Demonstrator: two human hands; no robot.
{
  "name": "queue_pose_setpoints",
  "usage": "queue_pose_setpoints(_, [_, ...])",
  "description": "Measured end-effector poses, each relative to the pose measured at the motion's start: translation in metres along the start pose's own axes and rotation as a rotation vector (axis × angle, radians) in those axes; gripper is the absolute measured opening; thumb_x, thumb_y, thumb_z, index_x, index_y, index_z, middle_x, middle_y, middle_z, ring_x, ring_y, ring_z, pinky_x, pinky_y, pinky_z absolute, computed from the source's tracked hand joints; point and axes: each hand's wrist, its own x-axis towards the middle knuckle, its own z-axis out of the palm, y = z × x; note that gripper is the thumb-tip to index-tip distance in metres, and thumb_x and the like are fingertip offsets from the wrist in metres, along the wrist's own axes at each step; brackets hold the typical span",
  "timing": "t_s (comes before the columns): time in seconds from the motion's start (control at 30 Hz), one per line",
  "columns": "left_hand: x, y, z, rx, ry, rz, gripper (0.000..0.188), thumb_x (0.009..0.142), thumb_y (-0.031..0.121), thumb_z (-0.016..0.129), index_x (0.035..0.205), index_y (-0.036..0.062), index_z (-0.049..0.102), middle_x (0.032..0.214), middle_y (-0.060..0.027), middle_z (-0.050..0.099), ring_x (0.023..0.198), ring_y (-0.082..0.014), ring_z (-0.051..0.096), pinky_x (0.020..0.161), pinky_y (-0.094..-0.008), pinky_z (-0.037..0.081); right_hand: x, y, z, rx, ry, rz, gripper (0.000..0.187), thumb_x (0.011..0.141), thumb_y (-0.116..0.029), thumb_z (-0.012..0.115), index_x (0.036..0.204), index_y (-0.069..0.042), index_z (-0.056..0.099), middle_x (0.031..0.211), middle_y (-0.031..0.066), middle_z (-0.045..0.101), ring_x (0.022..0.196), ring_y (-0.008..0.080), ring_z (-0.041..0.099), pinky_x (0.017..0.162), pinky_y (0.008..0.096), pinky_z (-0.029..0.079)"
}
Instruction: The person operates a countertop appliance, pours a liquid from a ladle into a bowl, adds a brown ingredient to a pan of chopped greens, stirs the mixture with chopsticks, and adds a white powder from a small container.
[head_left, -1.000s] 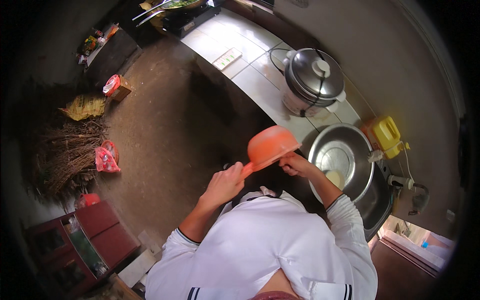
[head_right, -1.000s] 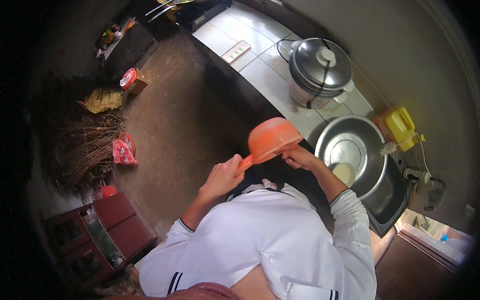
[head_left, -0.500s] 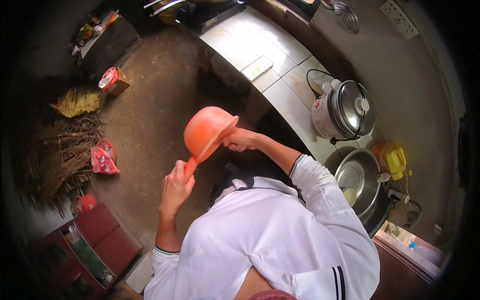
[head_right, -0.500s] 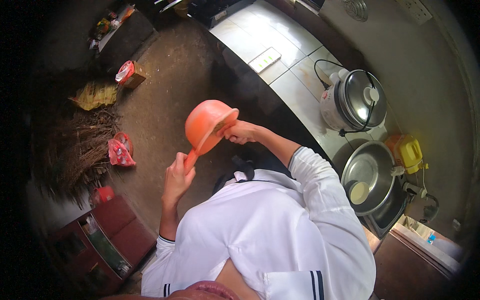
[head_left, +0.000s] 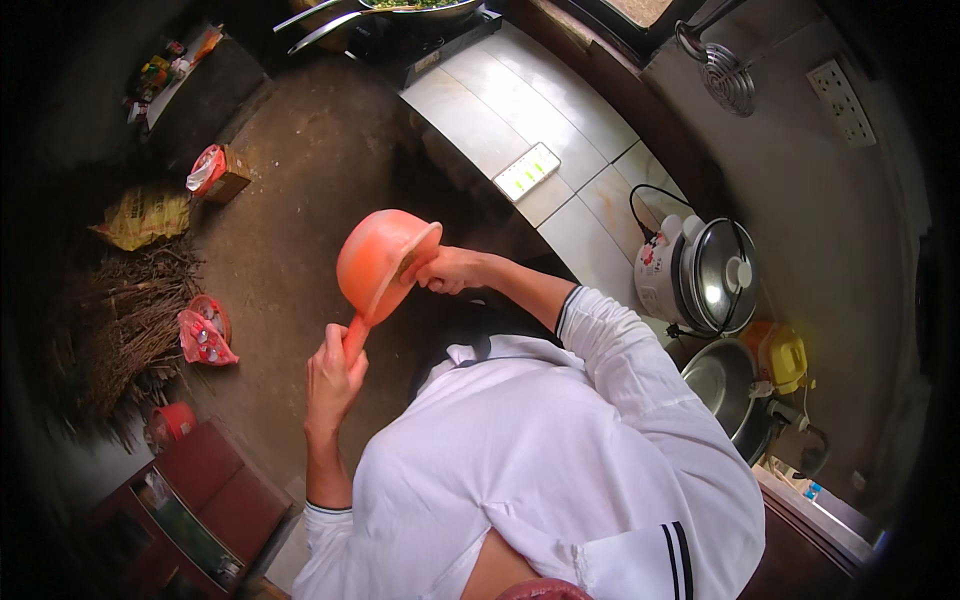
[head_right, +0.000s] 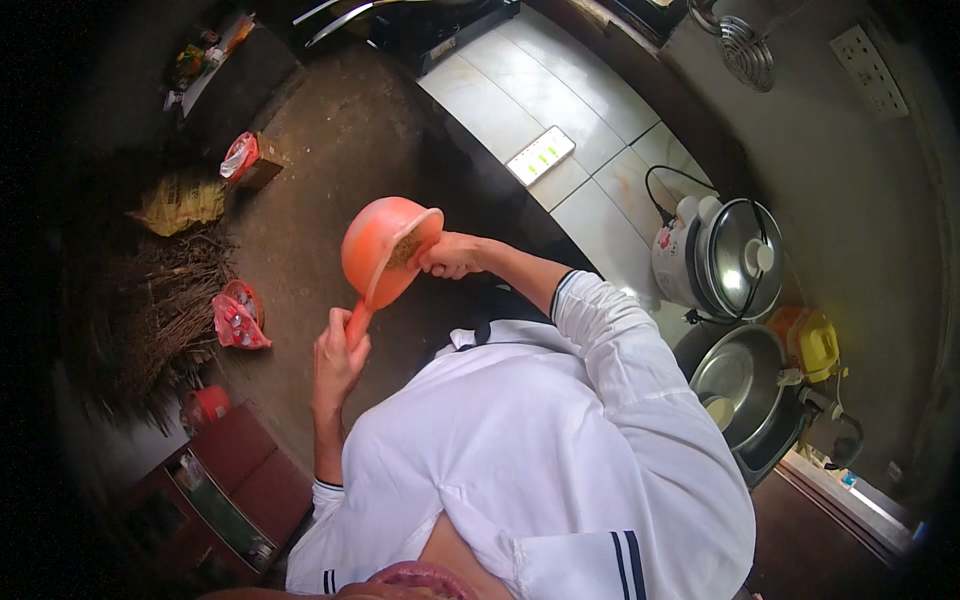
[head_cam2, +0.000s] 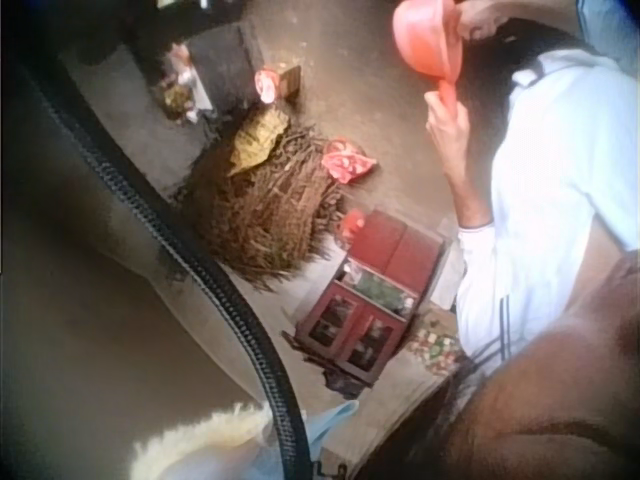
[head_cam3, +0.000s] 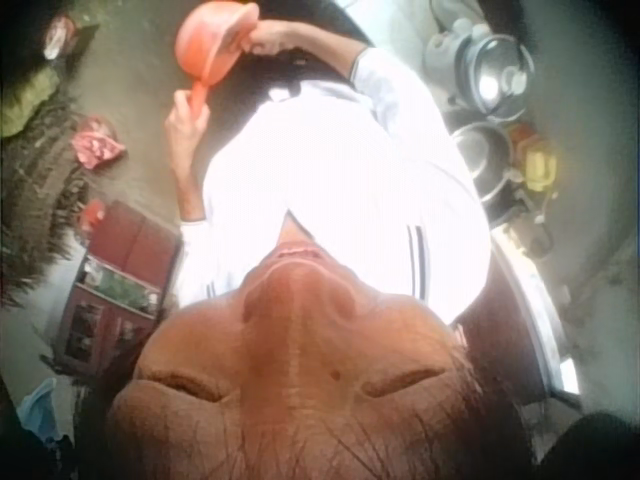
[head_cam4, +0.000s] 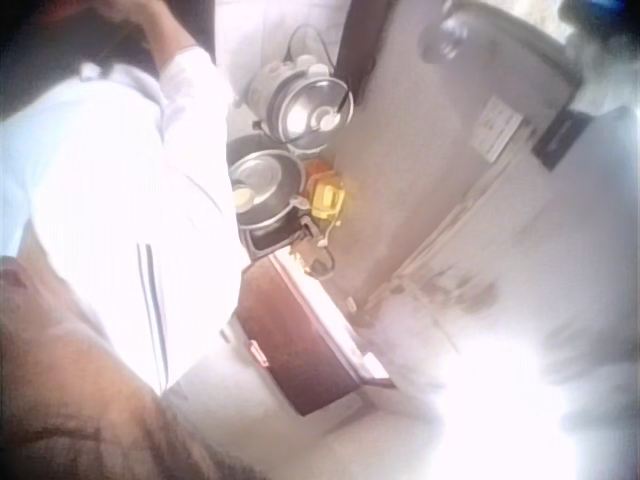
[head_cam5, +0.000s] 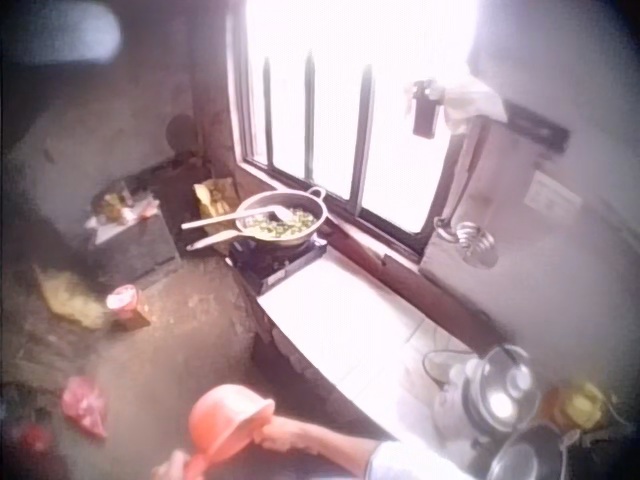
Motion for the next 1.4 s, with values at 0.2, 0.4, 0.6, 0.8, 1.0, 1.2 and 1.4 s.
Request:
queue_pose_setpoints(0.2, [0.053, 0.0, -0.005, -0.026, -0.037, 0.056, 0.026, 0.083, 0.006, 0.064, 0.102, 0.0032, 0.048, 0.092, -0.025, 0.064, 0.086, -0.049, 0.061, 0.07, -0.0548, 0.048, 0.003, -0.023, -0.031, 0.019, 0.054, -0.021, 0.033, 0.086, -0.007, 0.051, 0.116, -0.009, 0.064, 0.064, -0.005, 0.039, 0.045, 0.0039, 0.028, 0.04, 0.0201, 0.02])
queue_pose_setpoints(0.4, [0.098, -0.01, -0.013, 0.005, -0.105, 0.118, 0.028, 0.081, 0.006, 0.065, 0.105, 0.002, 0.049, 0.089, -0.0248, 0.064, 0.086, -0.0469, 0.064, 0.072, -0.0507, 0.05, 0.005, -0.032, -0.046, 0.085, 0.098, -0.051, 0.035, 0.084, -0.006, 0.05, 0.117, -0.009, 0.064, 0.063, -0.0056, 0.04, 0.044, 0.003, 0.029, 0.039, 0.0197, 0.02])
queue_pose_setpoints(0.6, [0.141, -0.032, -0.029, 0.039, -0.16, 0.235, 0.029, 0.081, 0.007, 0.066, 0.104, 0.0037, 0.048, 0.09, -0.023, 0.064, 0.085, -0.0466, 0.063, 0.07, -0.0518, 0.05, 0.023, -0.041, -0.047, 0.174, 0.168, -0.094, 0.038, 0.085, -0.005, 0.049, 0.12, -0.009, 0.064, 0.063, -0.0061, 0.041, 0.042, 0.0026, 0.03, 0.039, 0.0196, 0.021])
queue_pose_setpoints(0.8, [0.172, -0.054, -0.055, 0.075, -0.202, 0.33, 0.028, 0.082, 0.007, 0.065, 0.102, 0.0046, 0.046, 0.091, -0.0205, 0.063, 0.083, -0.047, 0.061, 0.067, -0.0544, 0.049, 0.04, -0.056, -0.035, 0.216, 0.228, -0.149, 0.038, 0.087, -0.006, 0.05, 0.122, -0.009, 0.064, 0.063, -0.006, 0.041, 0.044, 0.0025, 0.028, 0.04, 0.0198, 0.021])
queue_pose_setpoints(1.0, [0.192, -0.069, -0.075, 0.095, -0.233, 0.398, 0.028, 0.082, 0.007, 0.065, 0.103, 0.0052, 0.047, 0.093, -0.0209, 0.064, 0.083, -0.0474, 0.062, 0.068, -0.055, 0.049, 0.053, -0.068, -0.022, 0.269, 0.275, -0.188, 0.033, 0.088, -0.006, 0.049, 0.118, -0.005, 0.064, 0.062, -0.0051, 0.04, 0.045, 0.0038, 0.029, 0.04, 0.0208, 0.02])
queue_pose_setpoints(1.2, [0.205, -0.077, -0.085, 0.108, -0.262, 0.442, 0.029, 0.082, 0.007, 0.065, 0.104, 0.0051, 0.047, 0.094, -0.0217, 0.064, 0.084, -0.048, 0.061, 0.068, -0.0553, 0.049, 0.058, -0.07, -0.013, 0.298, 0.327, -0.223, 0.029, 0.088, -0.006, 0.049, 0.113, -0.003, 0.063, 0.061, -0.0048, 0.039, 0.045, 0.0043, 0.029, 0.039, 0.0211, 0.02])
queue_pose_setpoints(1.4, [0.214, -0.079, -0.09, 0.104, -0.294, 0.491, 0.029, 0.082, 0.006, 0.065, 0.103, 0.0046, 0.046, 0.093, -0.0222, 0.063, 0.084, -0.0486, 0.06, 0.068, -0.0557, 0.048, 0.063, -0.063, -0.013, 0.314, 0.341, -0.233, 0.041, 0.086, -0.005, 0.049, 0.125, -0.007, 0.063, 0.063, -0.0049, 0.041, 0.044, 0.0031, 0.027, 0.04, 0.0206, 0.019])
